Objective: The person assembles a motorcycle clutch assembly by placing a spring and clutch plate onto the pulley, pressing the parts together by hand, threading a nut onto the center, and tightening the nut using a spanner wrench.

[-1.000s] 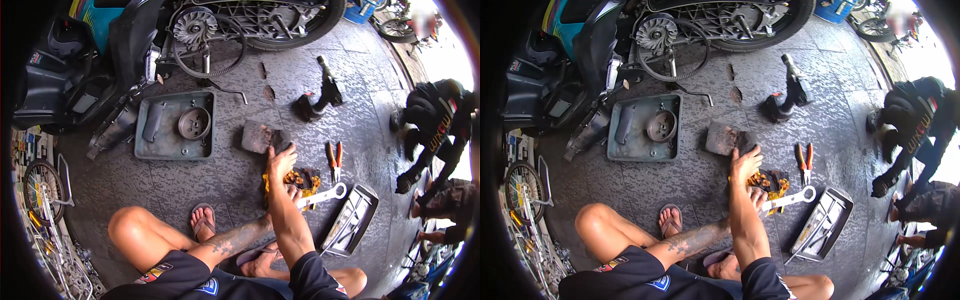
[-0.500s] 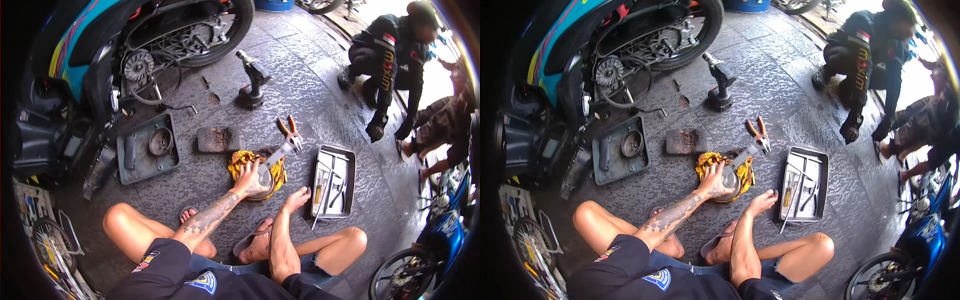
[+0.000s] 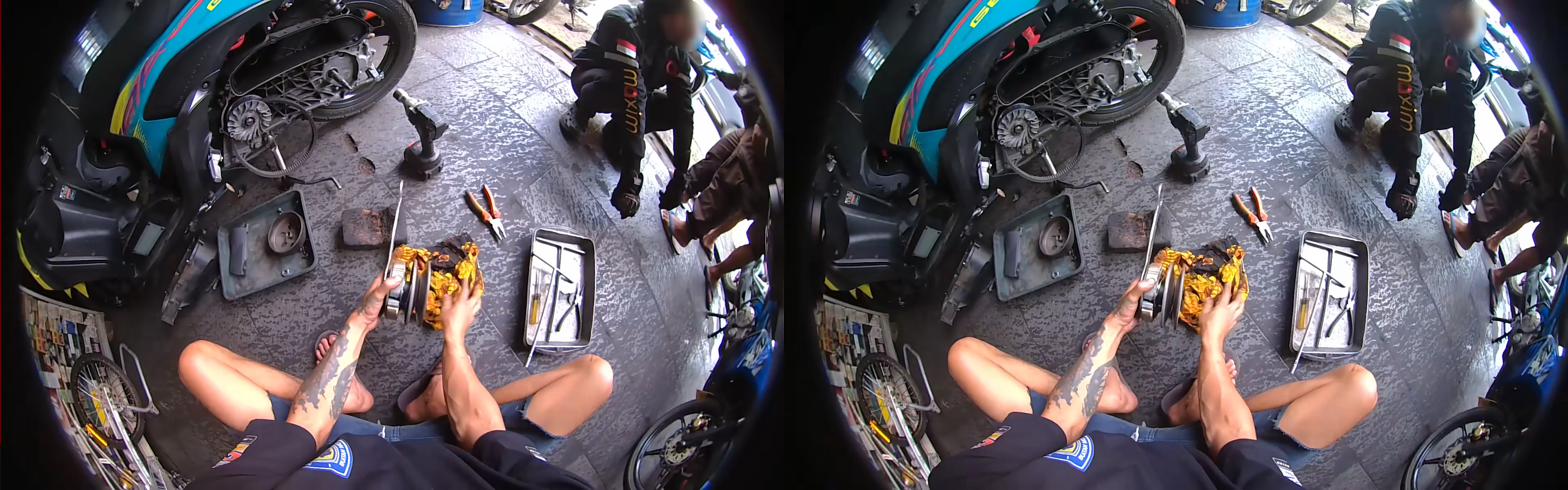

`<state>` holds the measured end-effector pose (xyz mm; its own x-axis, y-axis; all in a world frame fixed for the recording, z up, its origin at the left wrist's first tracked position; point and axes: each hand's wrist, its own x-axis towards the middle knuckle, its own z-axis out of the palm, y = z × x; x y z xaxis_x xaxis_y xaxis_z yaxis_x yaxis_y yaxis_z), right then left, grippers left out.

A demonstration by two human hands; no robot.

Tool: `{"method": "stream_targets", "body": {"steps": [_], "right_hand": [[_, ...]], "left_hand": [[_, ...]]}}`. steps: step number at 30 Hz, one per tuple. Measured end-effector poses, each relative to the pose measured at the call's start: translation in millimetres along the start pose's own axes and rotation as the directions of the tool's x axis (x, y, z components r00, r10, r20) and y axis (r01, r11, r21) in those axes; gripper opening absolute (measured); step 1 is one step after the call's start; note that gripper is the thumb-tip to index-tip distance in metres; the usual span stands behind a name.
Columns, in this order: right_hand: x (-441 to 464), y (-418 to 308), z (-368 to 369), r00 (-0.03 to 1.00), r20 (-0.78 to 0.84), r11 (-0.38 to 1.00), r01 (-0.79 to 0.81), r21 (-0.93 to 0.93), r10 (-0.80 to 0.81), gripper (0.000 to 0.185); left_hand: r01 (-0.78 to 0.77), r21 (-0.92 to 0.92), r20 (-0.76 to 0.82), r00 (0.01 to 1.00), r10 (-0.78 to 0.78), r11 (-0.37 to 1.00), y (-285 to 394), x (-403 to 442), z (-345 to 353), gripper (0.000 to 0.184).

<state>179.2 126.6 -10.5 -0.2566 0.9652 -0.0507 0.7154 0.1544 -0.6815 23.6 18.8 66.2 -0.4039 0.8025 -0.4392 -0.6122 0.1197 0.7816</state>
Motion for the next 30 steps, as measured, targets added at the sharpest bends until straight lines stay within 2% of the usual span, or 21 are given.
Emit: {"method": "stream_targets", "body": {"steps": [1,2,3,5,6,8,9,10,11,12,14,15,18,19,22,23,25,27,29,30], "right_hand": [[-7.5,-3.2,4.0,0.996,0.089,0.993,0.021,-0.112,-0.011,0.064],[-16.3,-9.5,10.0,0.981,0.191,0.978,-0.003,-0.21,0.044,0.072],[-24.2,-13.1,11.8,0.967,0.257,0.968,0.058,-0.243,0.006,0.064],[-38.9,-5.8,23.6,0.877,0.434,0.963,0.259,-0.07,-0.204,0.045],[-42.4,-1.6,30.2,0.875,0.438,0.961,0.265,-0.075,-0.207,0.045],[-55.9,10.0,37.1,0.976,0.042,0.942,0.193,0.276,-0.212,0.033],[-55.3,13.8,42.4,0.996,-0.075,0.891,-0.005,0.453,0.043,0.036],[-48.2,5.0,25.5,0.984,0.136,0.748,-0.178,0.639,0.118,0.044],[-38.1,-14.3,0.0,0.926,0.351,0.555,-0.368,0.746,0.142,0.053],[-32.2,-32.1,-13.1,0.888,0.446,0.475,-0.44,0.762,0.108,0.061],[-26.5,-39.9,-24.3,0.848,0.53,0.498,-0.459,0.736,-0.001,0.061],[-22.9,-41.8,-27.1,0.841,0.539,0.547,-0.425,0.721,-0.057,0.062],[-17.3,-38.7,-28.2,0.845,0.497,0.74,-0.205,0.64,-0.196,0.065],[-16.8,-39.7,-27.1,0.841,0.481,0.79,-0.114,0.602,-0.246,0.067],[-19.1,-45.3,-20.4,0.809,0.448,0.86,0.132,0.493,-0.381,0.074],[-20.6,-52.8,-20.3,0.794,0.447,0.853,0.165,0.495,-0.413,0.076],[-30.1,-67.5,-22.3,0.744,0.471,0.8,0.14,0.584,-0.474,0.087],[-35.8,-64.3,-12.3,0.75,0.515,0.833,0.084,0.547,-0.414,0.089],[-35.7,-55.7,0.5,0.75,0.587,0.801,-0.132,0.584,-0.305,0.084],[-38.7,-47.9,3.6,0.734,0.605,0.693,-0.263,0.671,-0.308,0.088]], "left_hand": [[-0.003,0.002,0.005,1.0,0.003,1.0,2.5,-3.9,-2.5,0.068],[0.009,-0.026,0.002,1.0,-0.009,1.0,4.9,-8.9,-2.3,0.067],[0.013,-0.055,-0.003,1.0,-0.013,0.998,9.1,-11.3,-2.5,0.066],[-0.035,-0.076,-0.004,0.999,0.035,0.996,14.0,-15.9,-1.5,0.062],[-0.035,-0.086,-0.002,0.999,0.035,0.996,15.5,-16.4,-4.0,0.061],[-0.057,-0.11,0.027,0.998,0.06,0.992,8.2,-20.0,-9.0,0.06],[-0.038,-0.118,-0.009,0.999,0.037,0.992,6.8,-17.4,-10.7,0.059],[-0.01,-0.129,-0.048,0.999,0.004,0.992,2.0,-19.6,-12.4,0.058],[-0.004,-0.142,-0.054,0.999,-0.004,0.99,-5.5,-23.1,-14.0,0.058],[0.054,-0.167,-0.023,0.998,-0.059,0.985,-10.8,-21.3,-15.2,0.058],[0.134,-0.16,0.046,0.991,-0.128,0.978,-26.5,-15.1,-18.9,0.056],[0.099,-0.164,-0.004,0.995,-0.101,0.981,-37.8,-12.8,-15.0,0.057],[0.065,-0.159,0.033,0.998,-0.061,0.985,-35.3,-18.3,-4.6,0.06],[0.061,-0.185,0.001,0.998,-0.062,0.981,-36.2,-18.5,-2.8,0.059],[0.133,-0.368,-0.043,0.986,-0.16,0.92,-34.0,-19.0,-4.1,0.054],[0.122,-0.367,-0.051,0.987,-0.151,0.922,-35.9,-15.2,-9.7,0.054],[0.089,-0.463,-0.104,0.982,-0.154,0.882,-41.6,-12.6,-17.5,0.054],[0.106,-0.34,-0.097,0.984,-0.148,0.934,-38.7,-15.5,-28.5,0.053],[0.135,-0.261,-0.142,0.974,-0.176,0.956,-41.3,-15.6,-36.3,0.052],[0.153,-0.253,-0.133,0.972,-0.191,0.955,-44.6,-17.9,-40.6,0.05]]}}
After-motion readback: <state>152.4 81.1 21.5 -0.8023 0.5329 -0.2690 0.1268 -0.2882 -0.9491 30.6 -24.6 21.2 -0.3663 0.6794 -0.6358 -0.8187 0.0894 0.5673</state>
